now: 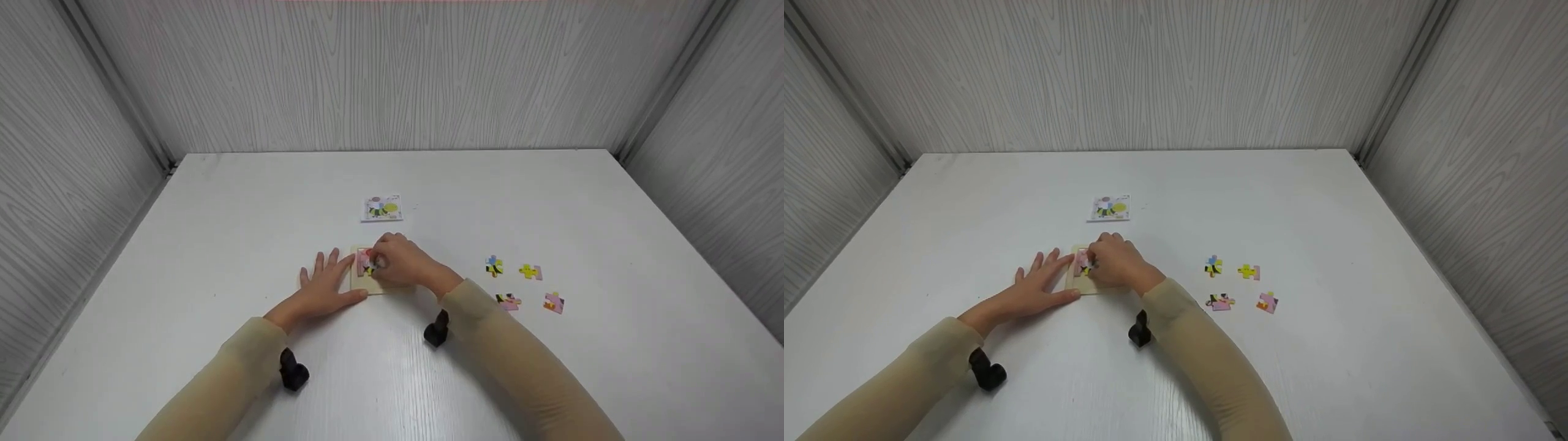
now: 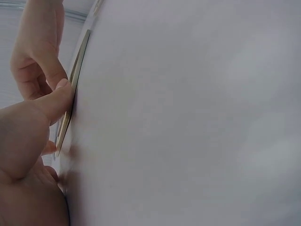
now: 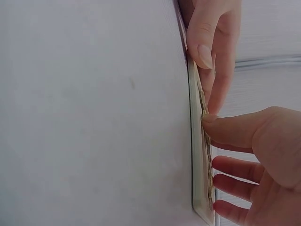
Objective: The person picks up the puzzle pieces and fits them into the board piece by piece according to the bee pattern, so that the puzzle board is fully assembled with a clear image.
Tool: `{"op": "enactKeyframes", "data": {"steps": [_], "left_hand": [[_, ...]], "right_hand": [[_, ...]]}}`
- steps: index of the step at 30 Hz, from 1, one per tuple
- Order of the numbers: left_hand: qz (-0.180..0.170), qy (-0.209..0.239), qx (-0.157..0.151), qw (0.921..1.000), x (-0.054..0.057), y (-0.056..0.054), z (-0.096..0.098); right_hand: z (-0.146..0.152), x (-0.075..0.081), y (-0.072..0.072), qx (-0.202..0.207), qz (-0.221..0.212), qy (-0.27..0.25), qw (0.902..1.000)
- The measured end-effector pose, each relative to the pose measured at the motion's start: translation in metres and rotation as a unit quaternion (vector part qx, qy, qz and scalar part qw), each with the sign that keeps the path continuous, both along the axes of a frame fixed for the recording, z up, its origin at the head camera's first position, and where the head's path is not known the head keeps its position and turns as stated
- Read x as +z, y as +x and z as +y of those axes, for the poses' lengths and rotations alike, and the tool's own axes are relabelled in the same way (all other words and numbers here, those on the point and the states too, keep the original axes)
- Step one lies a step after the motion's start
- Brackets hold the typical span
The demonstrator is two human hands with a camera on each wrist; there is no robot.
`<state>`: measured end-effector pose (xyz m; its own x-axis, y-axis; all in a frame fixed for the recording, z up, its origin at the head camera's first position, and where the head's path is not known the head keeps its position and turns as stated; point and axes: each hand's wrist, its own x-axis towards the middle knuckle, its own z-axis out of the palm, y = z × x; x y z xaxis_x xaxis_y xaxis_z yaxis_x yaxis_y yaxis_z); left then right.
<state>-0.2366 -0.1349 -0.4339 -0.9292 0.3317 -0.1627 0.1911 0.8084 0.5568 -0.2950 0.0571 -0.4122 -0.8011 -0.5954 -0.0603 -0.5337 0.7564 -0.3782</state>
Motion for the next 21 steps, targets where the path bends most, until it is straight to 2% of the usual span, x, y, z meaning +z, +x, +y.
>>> {"op": "enactKeyframes", "data": {"steps": [11,16,21], "left_hand": [[-0.002,0.007,-0.002,1.0,0.0011,0.002,-0.003],[0.002,0.007,-0.003,1.0,0.001,0.002,-0.0022],[0.008,0.004,-0.006,0.9999,-0.0004,0.0008,-0.0019]], "right_hand": [[-0.0025,0.0,-0.0001,-0.012,-0.013,0.002,0.9998],[-0.0019,-0.0007,0.0004,-0.005,0.001,0.004,1.0],[-0.0012,-0.0024,0.0005,0.018,0.024,0.015,0.9994]]}}
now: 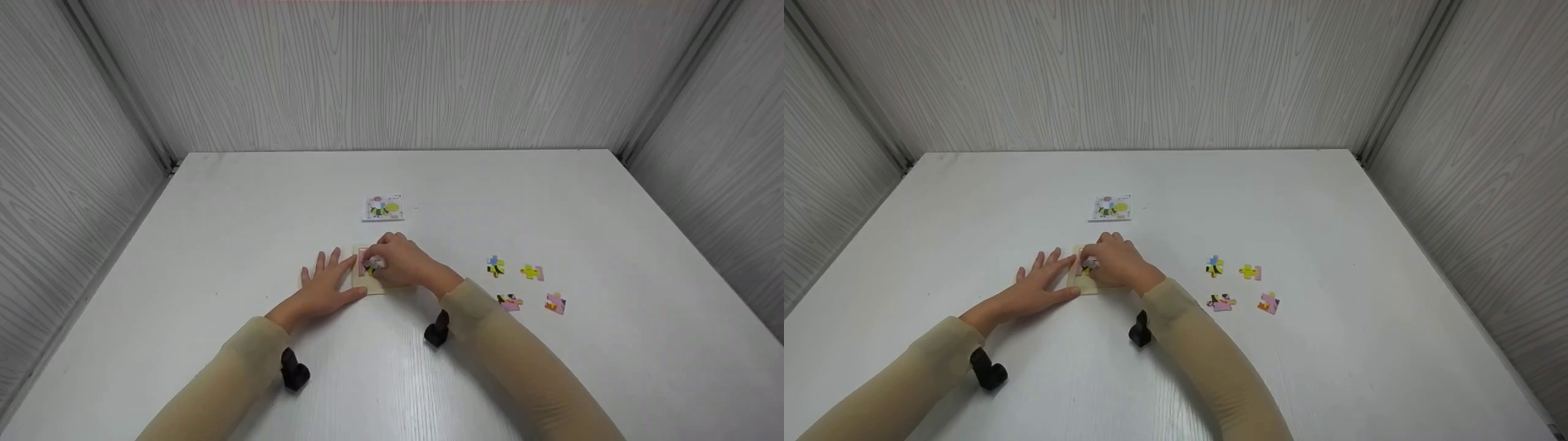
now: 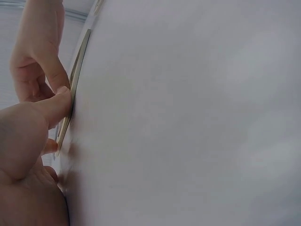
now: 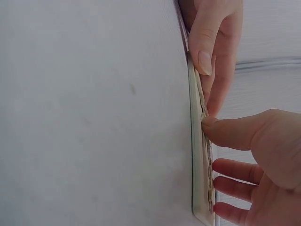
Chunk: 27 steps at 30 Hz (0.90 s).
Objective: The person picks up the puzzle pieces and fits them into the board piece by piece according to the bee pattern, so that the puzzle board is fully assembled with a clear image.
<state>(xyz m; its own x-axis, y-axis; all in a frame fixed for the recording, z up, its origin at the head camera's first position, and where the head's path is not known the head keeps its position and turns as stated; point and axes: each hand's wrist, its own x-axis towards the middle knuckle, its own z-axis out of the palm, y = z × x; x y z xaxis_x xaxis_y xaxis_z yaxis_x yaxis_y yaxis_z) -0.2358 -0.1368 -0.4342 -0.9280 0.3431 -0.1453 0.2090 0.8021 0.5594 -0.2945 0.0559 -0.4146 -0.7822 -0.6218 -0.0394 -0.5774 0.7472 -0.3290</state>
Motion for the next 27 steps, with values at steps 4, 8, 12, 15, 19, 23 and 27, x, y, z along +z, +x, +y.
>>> {"op": "enactKeyframes", "data": {"steps": [4,8,12,15,19,23,27], "left_hand": [[0.002,-0.006,-0.002,1.0,-0.0004,-0.0002,-0.0001],[-0.001,-0.008,-0.001,1.0,-0.0001,-0.0008,0.0005],[-0.007,-0.01,0.0,0.9999,-0.0002,-0.0017,0.0009],[-0.009,-0.01,-0.001,0.9999,-0.0004,-0.0014,0.0013],[-0.006,-0.009,-0.004,0.9999,0.0001,-0.001,0.0011],[-0.005,-0.006,-0.003,1.0,0.0007,-0.0007,0.001],[-0.003,-0.006,0.0,1.0,0.0008,-0.0001,0.0018]], "right_hand": [[-0.0004,0.0004,0.0007,0.006,0.003,0.01,0.9999],[-0.0007,0.0015,0.0011,0.005,0.005,0.014,0.9999],[-0.0012,0.0018,0.0013,0.005,0.005,0.017,0.9998],[-0.0013,0.0018,0.0022,0.004,0.003,0.021,0.9998],[-0.002,0.0032,0.0036,0.005,0.001,0.028,0.9996],[-0.0022,0.0049,0.0045,0.008,-0.001,0.028,0.9996],[-0.0007,0.0048,0.0041,0.019,-0.001,0.024,0.9995]]}}
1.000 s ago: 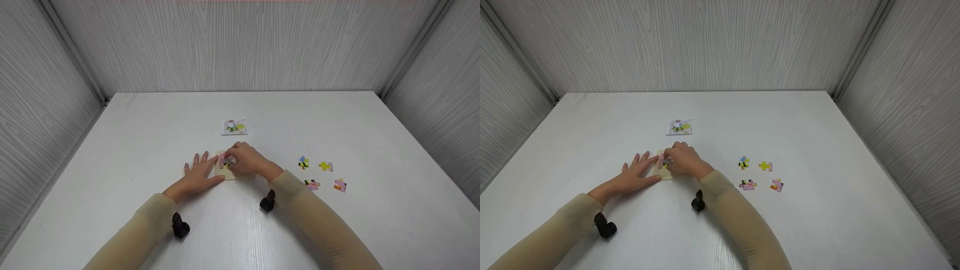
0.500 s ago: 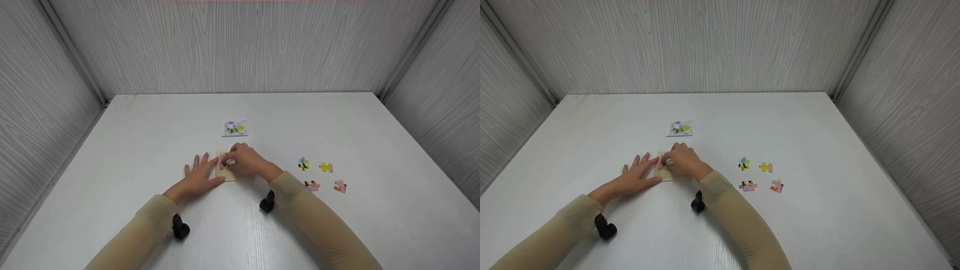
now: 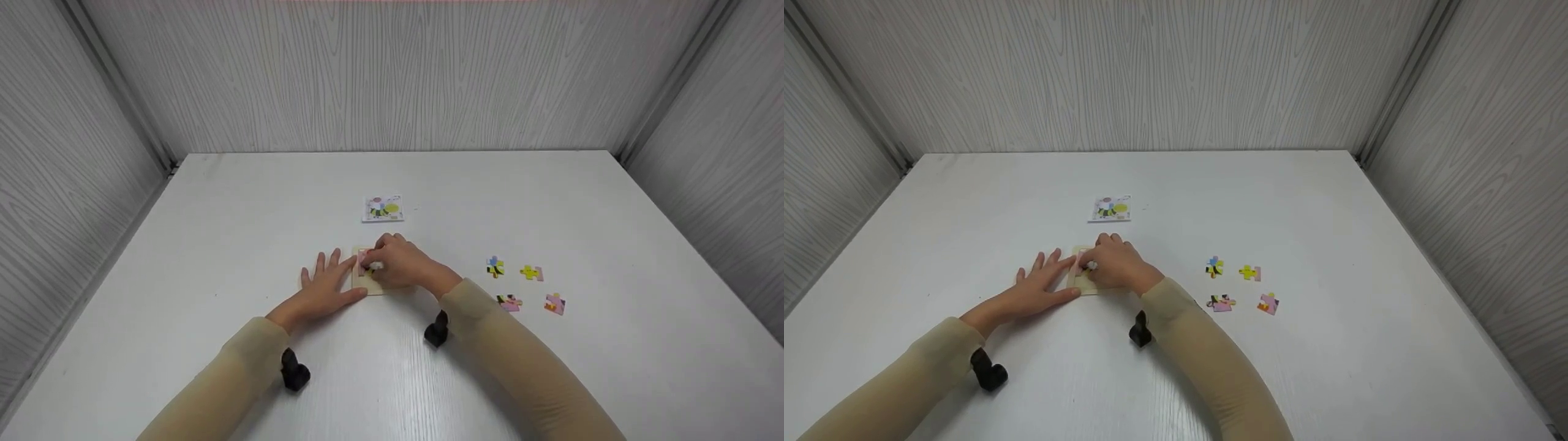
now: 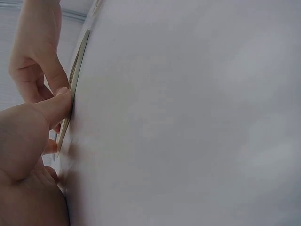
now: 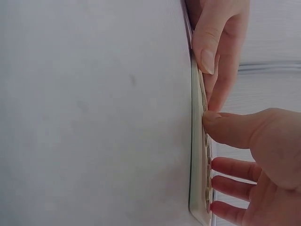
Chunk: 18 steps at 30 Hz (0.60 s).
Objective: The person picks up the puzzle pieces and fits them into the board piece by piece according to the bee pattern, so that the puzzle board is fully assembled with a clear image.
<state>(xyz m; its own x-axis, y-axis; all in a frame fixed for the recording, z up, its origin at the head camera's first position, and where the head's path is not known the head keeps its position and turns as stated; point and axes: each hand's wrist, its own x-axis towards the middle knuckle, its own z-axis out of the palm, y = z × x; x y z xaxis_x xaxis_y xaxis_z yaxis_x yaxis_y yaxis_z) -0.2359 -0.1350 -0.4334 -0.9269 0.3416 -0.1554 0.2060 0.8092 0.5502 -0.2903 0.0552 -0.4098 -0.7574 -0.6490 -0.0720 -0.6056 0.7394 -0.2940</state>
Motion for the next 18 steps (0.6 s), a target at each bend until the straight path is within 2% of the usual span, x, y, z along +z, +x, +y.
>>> {"op": "enactKeyframes", "data": {"steps": [6,13,18], "left_hand": [[0.006,-0.003,0.002,1.0,-0.002,0.0,0.001],[0.008,0.001,0.003,1.0,-0.001,0.0,0.0],[0.004,0.002,0.006,1.0,-0.001,0.0,0.0]], "right_hand": [[0.003,0.002,-0.004,0.021,0.007,-0.021,0.9995],[0.01,0.01,-0.005,0.022,-0.014,-0.082,0.9963],[0.021,0.011,-0.004,0.021,-0.025,-0.099,0.9945]]}}
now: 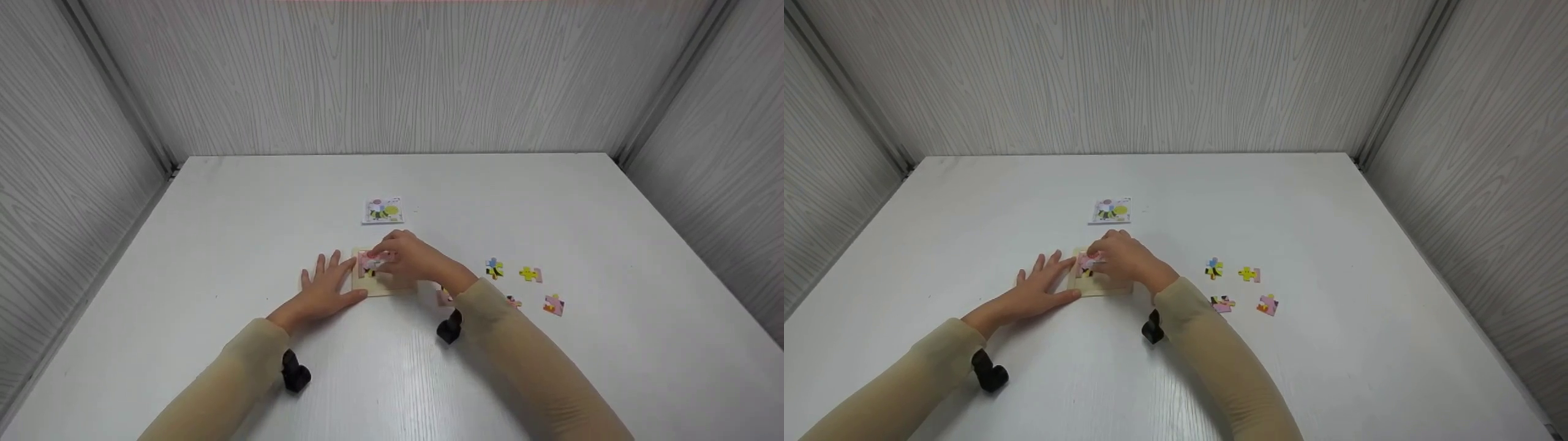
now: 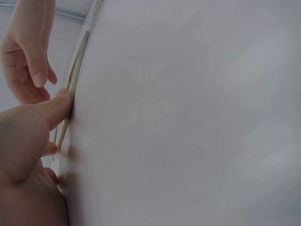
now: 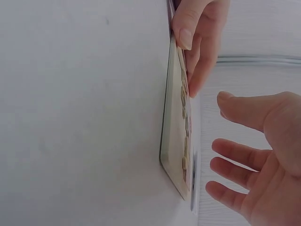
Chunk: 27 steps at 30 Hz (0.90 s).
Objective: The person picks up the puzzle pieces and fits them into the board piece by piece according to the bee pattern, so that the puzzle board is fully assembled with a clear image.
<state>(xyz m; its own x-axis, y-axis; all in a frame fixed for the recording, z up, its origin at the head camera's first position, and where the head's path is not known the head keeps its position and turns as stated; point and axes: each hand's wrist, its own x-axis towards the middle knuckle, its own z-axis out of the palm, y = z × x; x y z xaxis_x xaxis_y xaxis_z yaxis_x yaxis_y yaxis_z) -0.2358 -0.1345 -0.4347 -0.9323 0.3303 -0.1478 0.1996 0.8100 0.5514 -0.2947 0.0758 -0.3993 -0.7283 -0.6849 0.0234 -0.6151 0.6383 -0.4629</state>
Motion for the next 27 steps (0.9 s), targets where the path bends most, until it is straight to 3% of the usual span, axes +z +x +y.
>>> {"op": "enactKeyframes", "data": {"steps": [9,20,27], "left_hand": [[-0.013,-0.006,0.004,0.9999,0.0,0.0,-0.001],[0.005,-0.009,-0.002,0.9999,0.0,0.001,0.002],[0.003,-0.006,0.0,1.0,-0.001,-0.001,0.002]], "right_hand": [[0.024,0.001,0.003,-0.027,-0.022,-0.016,0.9993],[0.051,0.0,0.011,-0.078,-0.047,-0.021,0.9956],[0.069,-0.001,0.016,-0.089,-0.03,-0.028,0.9952]]}}
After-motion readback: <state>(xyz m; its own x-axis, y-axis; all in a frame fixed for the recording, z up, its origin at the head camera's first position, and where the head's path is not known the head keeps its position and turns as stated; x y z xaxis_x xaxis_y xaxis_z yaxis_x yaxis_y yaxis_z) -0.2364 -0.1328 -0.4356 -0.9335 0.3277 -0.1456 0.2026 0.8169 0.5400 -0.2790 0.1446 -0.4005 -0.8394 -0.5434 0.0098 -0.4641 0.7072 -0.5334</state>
